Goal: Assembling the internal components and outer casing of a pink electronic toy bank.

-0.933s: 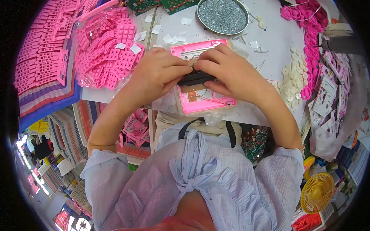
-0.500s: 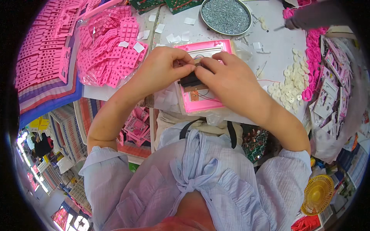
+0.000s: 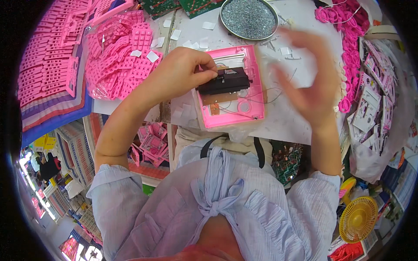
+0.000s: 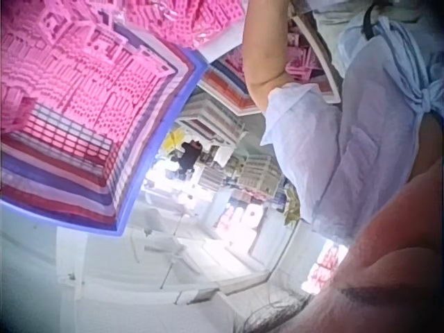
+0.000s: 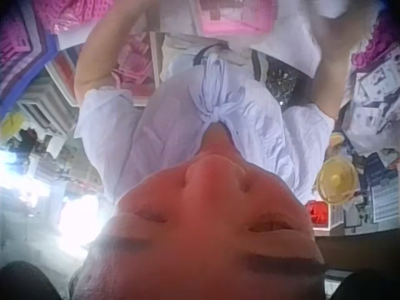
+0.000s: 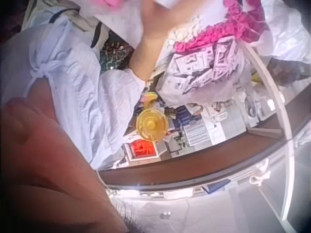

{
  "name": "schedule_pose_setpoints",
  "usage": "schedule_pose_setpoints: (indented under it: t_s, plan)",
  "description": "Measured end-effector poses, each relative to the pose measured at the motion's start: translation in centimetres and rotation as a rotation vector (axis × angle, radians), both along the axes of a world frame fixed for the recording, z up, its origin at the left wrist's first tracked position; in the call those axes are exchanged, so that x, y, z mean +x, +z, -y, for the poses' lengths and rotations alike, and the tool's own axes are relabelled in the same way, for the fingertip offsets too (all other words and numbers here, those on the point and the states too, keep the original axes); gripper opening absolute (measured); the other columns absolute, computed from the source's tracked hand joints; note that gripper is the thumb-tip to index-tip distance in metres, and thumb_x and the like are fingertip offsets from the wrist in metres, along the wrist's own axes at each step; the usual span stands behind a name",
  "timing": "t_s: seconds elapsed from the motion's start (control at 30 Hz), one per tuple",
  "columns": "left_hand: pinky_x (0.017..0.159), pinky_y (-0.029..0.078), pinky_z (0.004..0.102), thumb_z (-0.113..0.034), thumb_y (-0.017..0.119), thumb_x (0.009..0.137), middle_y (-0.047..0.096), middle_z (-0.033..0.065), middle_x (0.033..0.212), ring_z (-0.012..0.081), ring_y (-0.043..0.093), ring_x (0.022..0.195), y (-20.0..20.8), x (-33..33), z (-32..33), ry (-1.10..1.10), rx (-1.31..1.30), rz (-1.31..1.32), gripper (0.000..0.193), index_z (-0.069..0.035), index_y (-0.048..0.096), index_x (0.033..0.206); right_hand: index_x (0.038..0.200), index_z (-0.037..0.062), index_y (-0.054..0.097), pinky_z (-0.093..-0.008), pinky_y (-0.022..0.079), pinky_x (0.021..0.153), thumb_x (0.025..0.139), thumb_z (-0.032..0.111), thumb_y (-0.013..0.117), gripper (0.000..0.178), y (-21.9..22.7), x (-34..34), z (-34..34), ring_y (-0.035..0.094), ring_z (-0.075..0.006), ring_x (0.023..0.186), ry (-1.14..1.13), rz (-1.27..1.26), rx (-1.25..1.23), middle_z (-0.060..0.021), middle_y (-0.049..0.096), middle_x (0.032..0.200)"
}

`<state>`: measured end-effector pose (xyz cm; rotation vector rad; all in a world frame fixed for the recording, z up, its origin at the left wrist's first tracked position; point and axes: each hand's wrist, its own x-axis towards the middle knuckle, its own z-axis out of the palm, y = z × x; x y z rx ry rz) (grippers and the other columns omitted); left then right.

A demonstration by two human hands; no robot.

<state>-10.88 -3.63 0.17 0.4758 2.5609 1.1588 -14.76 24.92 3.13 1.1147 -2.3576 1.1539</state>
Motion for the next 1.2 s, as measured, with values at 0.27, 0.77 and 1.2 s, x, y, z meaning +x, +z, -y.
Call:
schedule_pose_setpoints:
  t_s: [0.27,0.77,1.2]
  plan:
    - [0.074,0.055,0.0433,-0.027,0.069,0.085,0.072,0.0070,0.088,0.0318,0.068,0.082,-1.8,-11.4,-4.1,0.081,-0.355,-0.572,0.019,-0.009,0.073,0.091,0.124,0.0017,0.056,-0.0405,0.056,0.079,0.092,0.016,0.063,0.036,5.2,-13.4,1.6,0.068,-0.0304,0.099,-0.137,0.292,-0.928,-0.0176,0.068,0.109]
    - [0.064,0.050,0.0393,-0.026,0.069,0.086,0.065,0.0105,0.075,0.0313,0.061,0.070,-1.6,-12.8,-5.9,-0.049,-0.081,-0.439,0.022,-0.004,0.067,0.084,0.131,0.0008,0.048,-0.0358,0.050,0.074,0.092,0.009,0.058,0.041,4.3,-6.6,1.0,0.058,-0.0176,0.076,0.214,0.569,-0.633,-0.0074,0.058,0.080]
    - [0.077,0.037,0.0353,-0.010,0.078,0.076,0.069,0.0002,0.086,0.0190,0.063,0.077,-0.9,5.3,-3.8,0.191,0.185,-0.563,0.016,-0.011,0.069,0.090,0.115,0.0126,0.045,-0.0276,0.041,0.048,0.094,0.020,0.069,0.033,3.3,2.8,6.8,0.046,-0.0118,0.054,0.617,0.625,-0.850,0.0008,0.048,0.064]
